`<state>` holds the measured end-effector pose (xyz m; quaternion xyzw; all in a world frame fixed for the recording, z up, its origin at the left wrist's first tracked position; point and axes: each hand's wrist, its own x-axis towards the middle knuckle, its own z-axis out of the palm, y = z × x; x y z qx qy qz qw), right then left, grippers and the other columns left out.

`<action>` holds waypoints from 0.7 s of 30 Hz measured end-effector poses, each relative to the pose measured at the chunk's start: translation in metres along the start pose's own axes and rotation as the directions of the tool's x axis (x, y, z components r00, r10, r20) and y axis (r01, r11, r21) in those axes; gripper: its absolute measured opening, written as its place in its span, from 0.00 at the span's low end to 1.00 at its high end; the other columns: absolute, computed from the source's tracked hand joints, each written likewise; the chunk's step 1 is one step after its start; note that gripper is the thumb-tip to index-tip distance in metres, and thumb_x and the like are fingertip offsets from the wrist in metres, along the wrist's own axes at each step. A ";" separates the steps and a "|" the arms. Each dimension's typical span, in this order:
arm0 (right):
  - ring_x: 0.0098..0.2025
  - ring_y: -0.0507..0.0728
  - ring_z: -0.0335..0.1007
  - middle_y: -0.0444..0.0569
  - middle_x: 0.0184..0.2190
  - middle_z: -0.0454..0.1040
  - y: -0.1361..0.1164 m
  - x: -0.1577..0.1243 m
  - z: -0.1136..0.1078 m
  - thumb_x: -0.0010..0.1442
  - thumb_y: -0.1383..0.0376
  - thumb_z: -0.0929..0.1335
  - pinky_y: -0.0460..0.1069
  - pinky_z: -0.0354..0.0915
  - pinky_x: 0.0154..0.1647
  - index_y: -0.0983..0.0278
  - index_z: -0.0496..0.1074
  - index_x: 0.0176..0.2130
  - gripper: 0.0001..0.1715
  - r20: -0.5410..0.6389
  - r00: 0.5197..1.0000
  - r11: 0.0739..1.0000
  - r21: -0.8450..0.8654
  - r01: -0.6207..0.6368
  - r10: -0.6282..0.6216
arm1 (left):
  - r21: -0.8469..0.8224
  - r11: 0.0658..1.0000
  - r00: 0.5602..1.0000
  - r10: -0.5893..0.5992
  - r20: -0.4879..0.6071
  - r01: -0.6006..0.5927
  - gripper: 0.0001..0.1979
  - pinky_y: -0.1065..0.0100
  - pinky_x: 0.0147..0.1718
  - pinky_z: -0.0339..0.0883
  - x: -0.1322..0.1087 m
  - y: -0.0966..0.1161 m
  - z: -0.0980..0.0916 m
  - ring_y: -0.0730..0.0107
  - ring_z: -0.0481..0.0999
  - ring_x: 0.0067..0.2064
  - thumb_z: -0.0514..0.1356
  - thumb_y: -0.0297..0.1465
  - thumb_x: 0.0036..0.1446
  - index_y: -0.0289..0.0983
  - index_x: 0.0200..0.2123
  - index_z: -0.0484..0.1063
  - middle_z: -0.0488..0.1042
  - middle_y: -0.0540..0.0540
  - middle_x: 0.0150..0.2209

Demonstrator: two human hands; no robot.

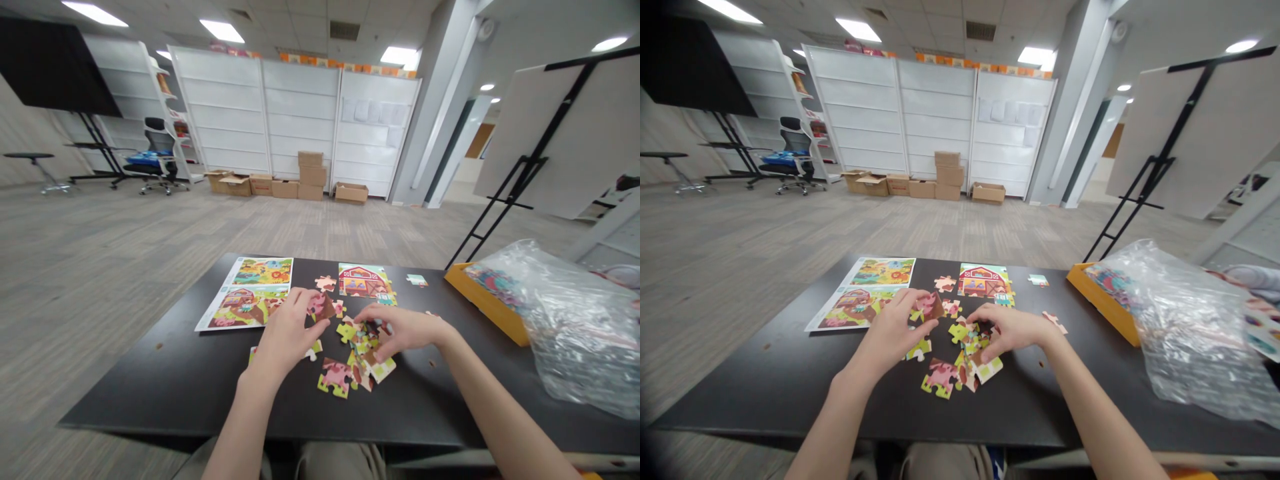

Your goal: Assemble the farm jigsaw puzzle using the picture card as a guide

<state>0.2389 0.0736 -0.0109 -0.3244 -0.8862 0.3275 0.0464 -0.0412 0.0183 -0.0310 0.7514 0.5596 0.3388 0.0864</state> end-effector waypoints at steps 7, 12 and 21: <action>0.58 0.70 0.67 0.56 0.58 0.66 -0.001 -0.015 0.000 0.39 0.47 0.81 0.57 0.65 0.59 0.58 0.64 0.67 0.61 0.075 0.981 0.976 -0.141 -0.166 0.178 | 0.088 0.995 0.988 -0.031 -0.153 0.045 0.17 0.63 0.39 0.73 -0.001 0.009 -0.008 0.59 0.78 0.48 0.65 0.36 0.60 0.42 0.51 0.67 0.73 0.46 0.50; 0.55 0.67 0.67 0.54 0.55 0.64 -0.007 -0.006 0.012 0.42 0.46 0.80 0.58 0.64 0.58 0.55 0.62 0.68 0.60 0.072 0.987 0.980 -0.148 -0.133 0.145 | 0.140 0.989 0.992 -0.029 -0.120 0.046 0.17 0.63 0.38 0.72 -0.002 0.007 -0.005 0.58 0.78 0.48 0.64 0.36 0.61 0.42 0.51 0.67 0.73 0.46 0.51; 0.69 0.71 0.51 0.59 0.68 0.56 -0.039 -0.001 0.028 0.56 0.39 0.72 0.64 0.52 0.68 0.57 0.63 0.67 0.49 -0.109 0.994 0.978 -0.210 0.002 -0.026 | 0.215 0.976 0.998 -0.014 -0.066 0.028 0.16 0.61 0.40 0.72 0.000 0.005 0.002 0.57 0.79 0.46 0.63 0.38 0.62 0.42 0.51 0.68 0.73 0.46 0.49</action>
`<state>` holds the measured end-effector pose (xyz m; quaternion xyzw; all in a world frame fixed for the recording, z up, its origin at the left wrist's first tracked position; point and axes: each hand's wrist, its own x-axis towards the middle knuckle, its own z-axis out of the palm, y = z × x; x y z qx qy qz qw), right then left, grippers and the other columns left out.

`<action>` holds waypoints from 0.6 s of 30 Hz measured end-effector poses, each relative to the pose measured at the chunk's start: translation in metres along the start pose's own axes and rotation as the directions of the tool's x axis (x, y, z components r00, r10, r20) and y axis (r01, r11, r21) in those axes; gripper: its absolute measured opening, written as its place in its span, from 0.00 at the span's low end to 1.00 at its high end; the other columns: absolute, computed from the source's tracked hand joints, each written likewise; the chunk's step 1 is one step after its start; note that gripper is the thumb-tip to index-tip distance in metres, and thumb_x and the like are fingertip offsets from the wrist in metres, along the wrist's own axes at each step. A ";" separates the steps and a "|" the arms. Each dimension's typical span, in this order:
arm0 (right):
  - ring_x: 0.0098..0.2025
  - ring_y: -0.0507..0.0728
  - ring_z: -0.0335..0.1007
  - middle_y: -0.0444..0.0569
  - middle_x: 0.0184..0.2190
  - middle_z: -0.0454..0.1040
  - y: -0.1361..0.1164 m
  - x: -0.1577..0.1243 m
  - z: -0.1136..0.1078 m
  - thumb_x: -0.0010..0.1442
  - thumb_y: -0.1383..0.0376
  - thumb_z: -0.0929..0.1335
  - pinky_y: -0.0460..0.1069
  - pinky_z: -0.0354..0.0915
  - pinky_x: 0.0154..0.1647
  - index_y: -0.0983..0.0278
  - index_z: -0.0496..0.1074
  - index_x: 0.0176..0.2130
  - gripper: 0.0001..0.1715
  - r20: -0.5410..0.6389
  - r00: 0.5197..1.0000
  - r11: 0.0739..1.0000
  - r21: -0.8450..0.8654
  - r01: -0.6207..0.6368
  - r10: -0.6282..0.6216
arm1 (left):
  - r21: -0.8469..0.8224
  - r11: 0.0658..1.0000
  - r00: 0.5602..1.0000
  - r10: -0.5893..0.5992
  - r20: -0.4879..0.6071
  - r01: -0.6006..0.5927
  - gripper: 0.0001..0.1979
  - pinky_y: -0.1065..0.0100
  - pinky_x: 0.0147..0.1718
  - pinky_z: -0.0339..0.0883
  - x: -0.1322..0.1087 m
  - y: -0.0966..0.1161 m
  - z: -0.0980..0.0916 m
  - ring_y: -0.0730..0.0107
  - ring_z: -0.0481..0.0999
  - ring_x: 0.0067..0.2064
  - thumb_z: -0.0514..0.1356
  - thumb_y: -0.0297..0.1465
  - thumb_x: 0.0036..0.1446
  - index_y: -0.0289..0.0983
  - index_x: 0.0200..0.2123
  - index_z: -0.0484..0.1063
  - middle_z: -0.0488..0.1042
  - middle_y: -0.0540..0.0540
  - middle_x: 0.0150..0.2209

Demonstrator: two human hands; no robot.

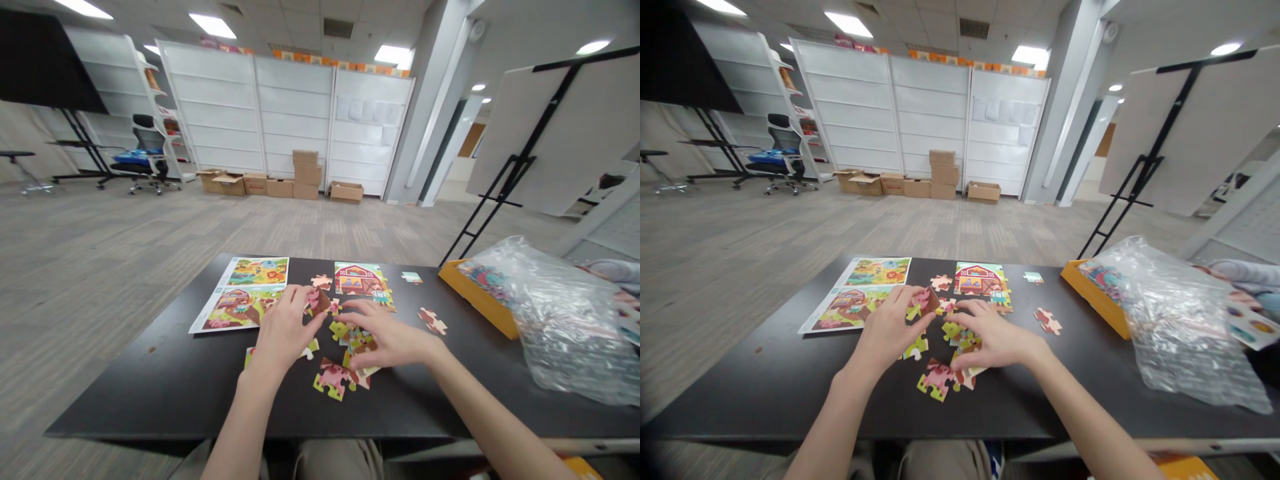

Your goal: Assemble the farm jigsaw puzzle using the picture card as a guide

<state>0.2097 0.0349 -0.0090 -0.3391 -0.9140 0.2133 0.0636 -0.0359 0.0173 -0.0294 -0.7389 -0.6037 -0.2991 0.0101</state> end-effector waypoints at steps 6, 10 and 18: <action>0.71 0.75 0.46 0.60 0.69 0.57 -0.036 -0.001 0.046 0.56 0.35 0.68 0.71 0.48 0.68 0.57 0.63 0.68 0.51 -0.087 0.996 0.991 -0.134 -0.022 0.010 | -0.041 0.999 1.000 0.022 -0.007 -0.022 0.16 0.62 0.41 0.72 0.003 0.003 0.004 0.57 0.79 0.47 0.62 0.38 0.63 0.41 0.52 0.68 0.73 0.44 0.50; 0.71 0.73 0.47 0.59 0.69 0.59 -0.032 -0.009 0.053 0.64 0.42 0.65 0.69 0.49 0.68 0.58 0.64 0.67 0.41 -0.105 0.994 0.982 -0.178 -0.056 0.037 | -0.074 0.997 1.000 0.028 0.009 -0.027 0.16 0.62 0.42 0.72 0.002 0.006 0.004 0.57 0.79 0.48 0.62 0.38 0.63 0.41 0.51 0.68 0.73 0.44 0.50; 0.73 0.72 0.46 0.57 0.71 0.57 0.000 -0.054 0.037 0.67 0.46 0.64 0.69 0.52 0.69 0.58 0.62 0.69 0.38 -0.092 0.989 0.965 -0.224 -0.136 0.118 | -0.181 0.975 0.961 0.167 0.222 -0.128 0.15 0.62 0.44 0.71 -0.007 0.006 0.000 0.58 0.78 0.49 0.63 0.37 0.62 0.42 0.51 0.70 0.73 0.45 0.49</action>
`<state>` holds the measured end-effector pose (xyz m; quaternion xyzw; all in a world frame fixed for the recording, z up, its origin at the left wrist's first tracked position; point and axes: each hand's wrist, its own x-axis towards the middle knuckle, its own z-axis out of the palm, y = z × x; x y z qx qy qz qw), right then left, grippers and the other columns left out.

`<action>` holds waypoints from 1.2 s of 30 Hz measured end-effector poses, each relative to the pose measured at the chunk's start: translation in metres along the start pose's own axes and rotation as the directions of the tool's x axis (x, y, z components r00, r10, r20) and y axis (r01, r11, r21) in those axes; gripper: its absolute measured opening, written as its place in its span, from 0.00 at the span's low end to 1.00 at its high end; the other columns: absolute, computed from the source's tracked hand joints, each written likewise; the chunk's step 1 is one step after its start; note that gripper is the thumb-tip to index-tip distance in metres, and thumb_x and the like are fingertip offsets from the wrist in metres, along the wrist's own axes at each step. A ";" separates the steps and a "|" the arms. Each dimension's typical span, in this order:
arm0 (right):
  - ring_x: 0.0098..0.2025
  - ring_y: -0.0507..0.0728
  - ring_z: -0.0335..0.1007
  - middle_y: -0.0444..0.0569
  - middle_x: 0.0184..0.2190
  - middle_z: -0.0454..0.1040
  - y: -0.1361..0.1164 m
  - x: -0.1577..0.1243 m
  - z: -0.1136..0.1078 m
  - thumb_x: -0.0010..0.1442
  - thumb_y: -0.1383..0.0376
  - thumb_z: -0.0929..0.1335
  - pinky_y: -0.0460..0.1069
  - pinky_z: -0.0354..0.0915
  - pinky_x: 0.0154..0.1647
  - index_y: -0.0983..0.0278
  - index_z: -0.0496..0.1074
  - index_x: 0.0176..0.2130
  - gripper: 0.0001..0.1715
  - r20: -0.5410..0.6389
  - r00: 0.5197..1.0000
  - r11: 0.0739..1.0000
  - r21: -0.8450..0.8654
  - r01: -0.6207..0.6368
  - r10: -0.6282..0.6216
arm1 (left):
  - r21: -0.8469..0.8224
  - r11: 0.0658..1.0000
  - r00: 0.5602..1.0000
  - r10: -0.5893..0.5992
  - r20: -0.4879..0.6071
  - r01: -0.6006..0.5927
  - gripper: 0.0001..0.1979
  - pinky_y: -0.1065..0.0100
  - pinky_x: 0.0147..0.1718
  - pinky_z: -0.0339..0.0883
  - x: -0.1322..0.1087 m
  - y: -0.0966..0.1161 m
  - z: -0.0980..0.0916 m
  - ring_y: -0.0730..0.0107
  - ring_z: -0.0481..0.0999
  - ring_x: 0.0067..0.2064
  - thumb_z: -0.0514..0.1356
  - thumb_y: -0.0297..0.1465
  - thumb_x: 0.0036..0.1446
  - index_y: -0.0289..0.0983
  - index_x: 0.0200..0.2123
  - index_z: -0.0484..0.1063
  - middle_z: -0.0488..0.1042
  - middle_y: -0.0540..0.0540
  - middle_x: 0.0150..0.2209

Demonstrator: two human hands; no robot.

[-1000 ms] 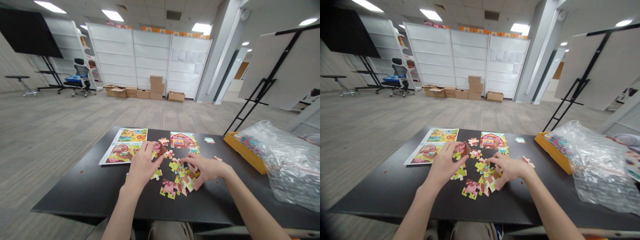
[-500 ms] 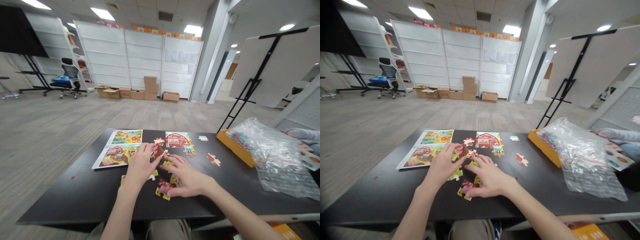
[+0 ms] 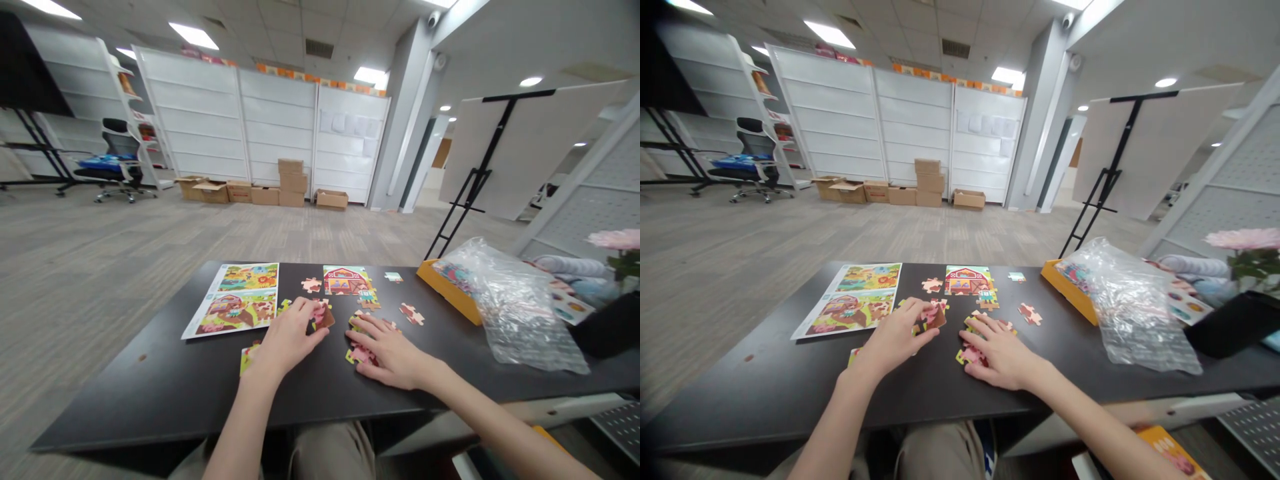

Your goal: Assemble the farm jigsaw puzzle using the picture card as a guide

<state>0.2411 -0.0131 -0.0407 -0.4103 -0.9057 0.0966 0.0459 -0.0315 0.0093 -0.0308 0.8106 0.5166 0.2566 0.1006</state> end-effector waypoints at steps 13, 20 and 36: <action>0.73 0.70 0.49 0.57 0.70 0.59 0.091 -0.073 0.004 0.68 0.46 0.63 0.69 0.51 0.71 0.58 0.65 0.67 0.35 -0.099 0.970 0.972 -0.065 -0.227 0.220 | -0.007 0.993 0.954 0.118 0.275 -0.121 0.13 0.57 0.50 0.68 -0.001 0.035 0.017 0.54 0.76 0.52 0.65 0.34 0.59 0.40 0.47 0.73 0.76 0.43 0.49; 0.71 0.70 0.53 0.59 0.68 0.63 0.125 -0.083 0.000 0.67 0.45 0.63 0.68 0.51 0.70 0.59 0.67 0.66 0.36 -0.143 0.948 0.952 -0.075 -0.296 0.284 | -0.123 0.968 0.930 0.247 0.274 -0.221 0.14 0.59 0.51 0.67 -0.004 0.032 0.022 0.58 0.72 0.55 0.55 0.23 0.63 0.46 0.41 0.77 0.77 0.49 0.52; 0.60 0.65 0.68 0.57 0.55 0.74 0.056 0.056 -0.029 0.68 0.54 0.66 0.64 0.64 0.62 0.59 0.76 0.50 0.17 -0.387 0.921 0.997 0.034 0.067 -0.048 | -0.071 0.986 0.958 0.163 0.236 -0.150 0.07 0.59 0.48 0.66 -0.002 0.040 0.024 0.57 0.75 0.49 0.59 0.35 0.66 0.42 0.42 0.76 0.79 0.46 0.44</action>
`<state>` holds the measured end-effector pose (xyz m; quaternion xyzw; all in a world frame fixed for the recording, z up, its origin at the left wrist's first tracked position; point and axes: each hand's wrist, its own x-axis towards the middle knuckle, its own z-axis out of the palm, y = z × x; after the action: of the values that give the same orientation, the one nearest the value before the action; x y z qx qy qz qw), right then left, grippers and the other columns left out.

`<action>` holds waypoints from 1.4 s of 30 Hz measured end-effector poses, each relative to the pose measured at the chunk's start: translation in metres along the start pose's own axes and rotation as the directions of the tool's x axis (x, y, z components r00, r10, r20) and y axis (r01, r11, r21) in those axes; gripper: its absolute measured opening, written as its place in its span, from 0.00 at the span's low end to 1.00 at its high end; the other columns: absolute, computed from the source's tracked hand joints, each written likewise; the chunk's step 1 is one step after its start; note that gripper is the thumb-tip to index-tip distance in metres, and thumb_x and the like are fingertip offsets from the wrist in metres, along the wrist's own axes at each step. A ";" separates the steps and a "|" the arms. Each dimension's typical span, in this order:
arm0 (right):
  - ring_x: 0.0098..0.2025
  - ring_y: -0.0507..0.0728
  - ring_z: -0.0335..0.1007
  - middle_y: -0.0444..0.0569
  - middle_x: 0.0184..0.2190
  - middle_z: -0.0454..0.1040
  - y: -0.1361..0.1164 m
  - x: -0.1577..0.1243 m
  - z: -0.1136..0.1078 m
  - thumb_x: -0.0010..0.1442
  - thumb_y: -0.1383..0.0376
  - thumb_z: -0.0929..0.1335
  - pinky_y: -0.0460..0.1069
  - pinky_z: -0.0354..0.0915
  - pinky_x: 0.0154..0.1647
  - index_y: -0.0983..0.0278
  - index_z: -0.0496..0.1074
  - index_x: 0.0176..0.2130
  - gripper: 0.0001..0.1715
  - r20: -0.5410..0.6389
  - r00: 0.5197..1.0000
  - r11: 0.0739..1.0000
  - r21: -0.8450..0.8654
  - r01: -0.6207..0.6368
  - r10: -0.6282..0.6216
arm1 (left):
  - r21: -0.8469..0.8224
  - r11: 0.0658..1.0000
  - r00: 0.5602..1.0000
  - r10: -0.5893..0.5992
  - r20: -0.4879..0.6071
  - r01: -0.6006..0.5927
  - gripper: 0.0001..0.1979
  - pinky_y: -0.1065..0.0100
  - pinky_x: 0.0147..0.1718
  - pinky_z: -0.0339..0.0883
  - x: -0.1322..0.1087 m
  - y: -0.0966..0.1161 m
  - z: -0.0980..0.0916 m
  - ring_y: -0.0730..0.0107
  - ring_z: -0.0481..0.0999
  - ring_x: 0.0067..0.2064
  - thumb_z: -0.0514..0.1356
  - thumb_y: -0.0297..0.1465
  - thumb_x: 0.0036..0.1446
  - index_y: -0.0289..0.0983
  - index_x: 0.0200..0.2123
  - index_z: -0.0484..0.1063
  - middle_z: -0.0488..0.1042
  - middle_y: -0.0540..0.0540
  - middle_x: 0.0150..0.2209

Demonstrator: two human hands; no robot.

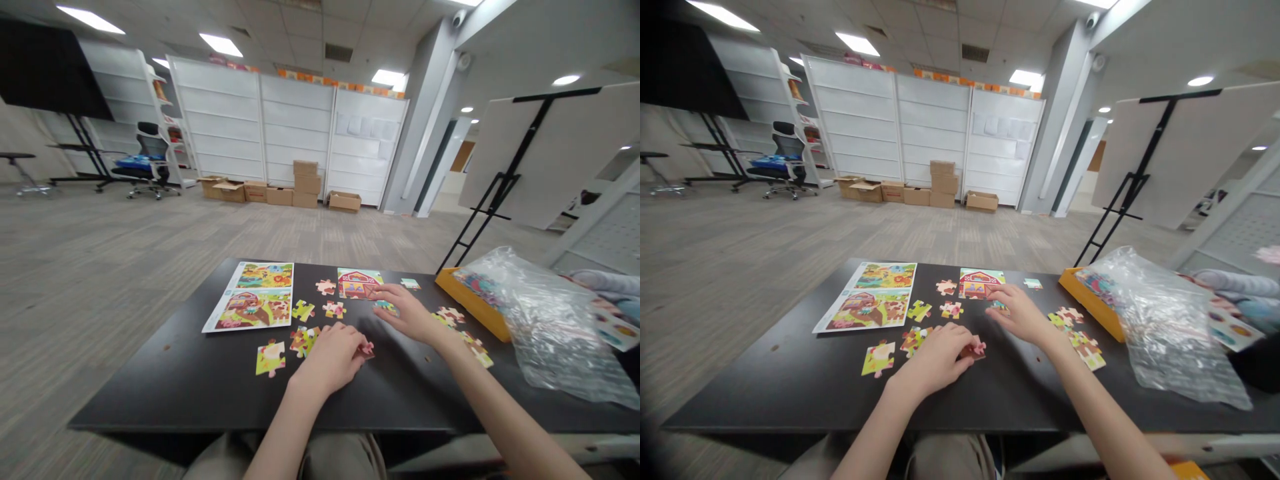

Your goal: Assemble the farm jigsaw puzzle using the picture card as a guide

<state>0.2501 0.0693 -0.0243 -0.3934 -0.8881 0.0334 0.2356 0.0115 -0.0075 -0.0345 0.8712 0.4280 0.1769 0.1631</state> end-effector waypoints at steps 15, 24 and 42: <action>0.51 0.63 0.74 0.55 0.47 0.79 0.004 0.025 0.038 0.69 0.58 0.63 0.59 0.69 0.53 0.61 0.77 0.43 0.14 0.007 1.000 1.000 -0.025 -0.011 0.011 | 0.005 0.882 0.871 -0.464 -0.157 0.471 0.06 0.65 0.33 0.67 -0.063 -0.075 -0.071 0.62 0.79 0.35 0.63 0.31 0.55 0.41 0.38 0.75 0.79 0.49 0.34; 0.31 0.55 0.70 0.47 0.28 0.77 -0.024 0.024 0.025 0.65 0.53 0.68 0.49 0.62 0.35 0.62 0.76 0.31 0.18 0.284 0.959 0.994 0.105 -0.022 -0.009 | 0.086 0.941 0.941 -0.318 -0.118 0.328 0.17 0.58 0.49 0.69 -0.044 -0.060 -0.040 0.52 0.77 0.50 0.69 0.37 0.51 0.40 0.45 0.77 0.76 0.41 0.47; 0.32 0.52 0.68 0.45 0.36 0.75 -0.052 0.020 0.028 0.61 0.51 0.73 0.46 0.63 0.34 0.61 0.74 0.52 0.24 0.265 0.960 0.849 0.525 -0.061 -0.095 | -0.496 0.854 0.971 -0.225 -0.084 0.156 0.13 0.68 0.39 0.71 -0.024 -0.053 -0.029 0.67 0.79 0.38 0.58 0.28 0.60 0.42 0.49 0.70 0.78 0.49 0.39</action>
<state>0.1904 0.0514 -0.0279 -0.2965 -0.8723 0.3295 0.2063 -0.0524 0.0077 -0.0359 0.7409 0.4643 0.3218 0.3633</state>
